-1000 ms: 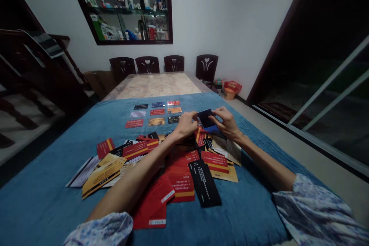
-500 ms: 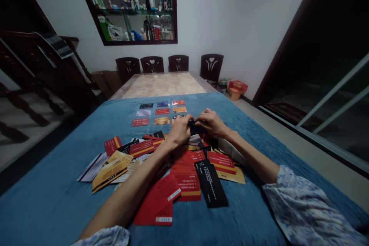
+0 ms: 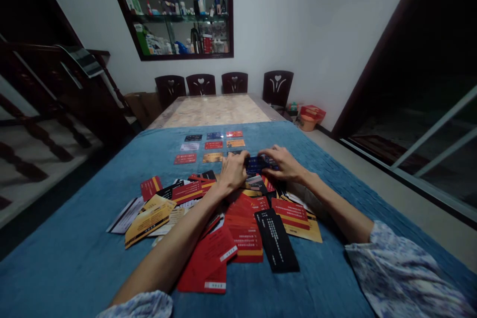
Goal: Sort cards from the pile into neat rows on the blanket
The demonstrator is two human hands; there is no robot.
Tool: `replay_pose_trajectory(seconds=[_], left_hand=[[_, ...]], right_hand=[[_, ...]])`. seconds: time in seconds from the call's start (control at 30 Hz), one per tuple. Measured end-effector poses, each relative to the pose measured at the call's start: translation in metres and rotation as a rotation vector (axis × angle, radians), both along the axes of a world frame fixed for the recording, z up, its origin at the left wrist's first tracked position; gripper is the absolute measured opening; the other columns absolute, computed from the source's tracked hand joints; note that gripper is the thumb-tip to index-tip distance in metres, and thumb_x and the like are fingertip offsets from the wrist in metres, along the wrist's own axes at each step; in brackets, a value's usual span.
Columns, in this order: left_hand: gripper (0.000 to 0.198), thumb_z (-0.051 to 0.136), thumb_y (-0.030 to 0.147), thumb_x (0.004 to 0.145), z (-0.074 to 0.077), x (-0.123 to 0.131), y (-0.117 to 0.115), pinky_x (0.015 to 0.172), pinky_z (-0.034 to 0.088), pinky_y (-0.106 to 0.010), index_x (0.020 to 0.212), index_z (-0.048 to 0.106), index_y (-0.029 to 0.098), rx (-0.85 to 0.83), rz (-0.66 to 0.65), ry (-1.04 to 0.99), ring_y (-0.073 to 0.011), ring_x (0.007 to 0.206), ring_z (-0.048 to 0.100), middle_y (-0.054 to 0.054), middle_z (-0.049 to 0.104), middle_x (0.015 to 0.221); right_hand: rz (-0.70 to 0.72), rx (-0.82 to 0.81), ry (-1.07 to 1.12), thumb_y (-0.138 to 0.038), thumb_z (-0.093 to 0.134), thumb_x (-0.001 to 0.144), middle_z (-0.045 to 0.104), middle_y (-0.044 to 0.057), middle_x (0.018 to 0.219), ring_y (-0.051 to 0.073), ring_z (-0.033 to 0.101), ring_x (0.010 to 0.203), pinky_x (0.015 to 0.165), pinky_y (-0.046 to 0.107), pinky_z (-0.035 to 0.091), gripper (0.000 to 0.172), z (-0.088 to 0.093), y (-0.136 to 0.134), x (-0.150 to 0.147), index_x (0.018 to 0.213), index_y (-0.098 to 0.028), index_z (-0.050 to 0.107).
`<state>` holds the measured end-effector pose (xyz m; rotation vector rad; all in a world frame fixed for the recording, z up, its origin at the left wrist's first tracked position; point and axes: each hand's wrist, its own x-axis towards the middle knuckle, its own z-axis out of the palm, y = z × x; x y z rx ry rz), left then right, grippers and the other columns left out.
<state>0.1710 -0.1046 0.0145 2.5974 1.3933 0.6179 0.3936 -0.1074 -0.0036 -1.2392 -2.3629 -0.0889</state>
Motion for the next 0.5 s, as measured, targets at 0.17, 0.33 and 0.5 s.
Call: replay_pose_trajectory(seconds=[0.17,0.33,0.5], left_hand=[[0.045,0.045,0.006,0.082,-0.0035,-0.0008,0.0024,0.092,0.039,-0.042,0.122,0.06,0.02,-0.018,0.037,-0.015,-0.0274,0.105,0.055,-0.01,0.07,0.105],[0.044,0.047,0.008,0.083,-0.0062,-0.0009,0.006,0.096,0.039,-0.045,0.122,0.062,0.02,-0.058,0.055,-0.069,-0.0284,0.108,0.055,-0.009,0.071,0.111],[0.045,0.052,0.016,0.082,-0.0067,-0.0011,0.007,0.097,0.04,-0.048,0.126,0.061,0.019,-0.093,0.04,-0.064,-0.0306,0.111,0.055,-0.011,0.069,0.118]], right_hand=[[0.009,-0.006,-0.033,-0.043,0.061,0.083,0.065,0.015,0.113,0.029,0.051,0.098,0.082,0.041,0.039,0.056,-0.0053,-0.0015,-0.0015,0.131,-0.017,0.055],[-0.031,0.003,-0.074,-0.049,0.059,0.085,0.06,0.015,0.111,0.03,0.048,0.099,0.077,0.04,0.039,0.056,-0.006,-0.0001,-0.003,0.133,-0.02,0.056],[-0.037,0.047,-0.11,-0.053,0.055,0.088,0.062,0.015,0.11,0.029,0.049,0.097,0.076,0.039,0.038,0.057,-0.0072,0.001,-0.0004,0.135,-0.021,0.057]])
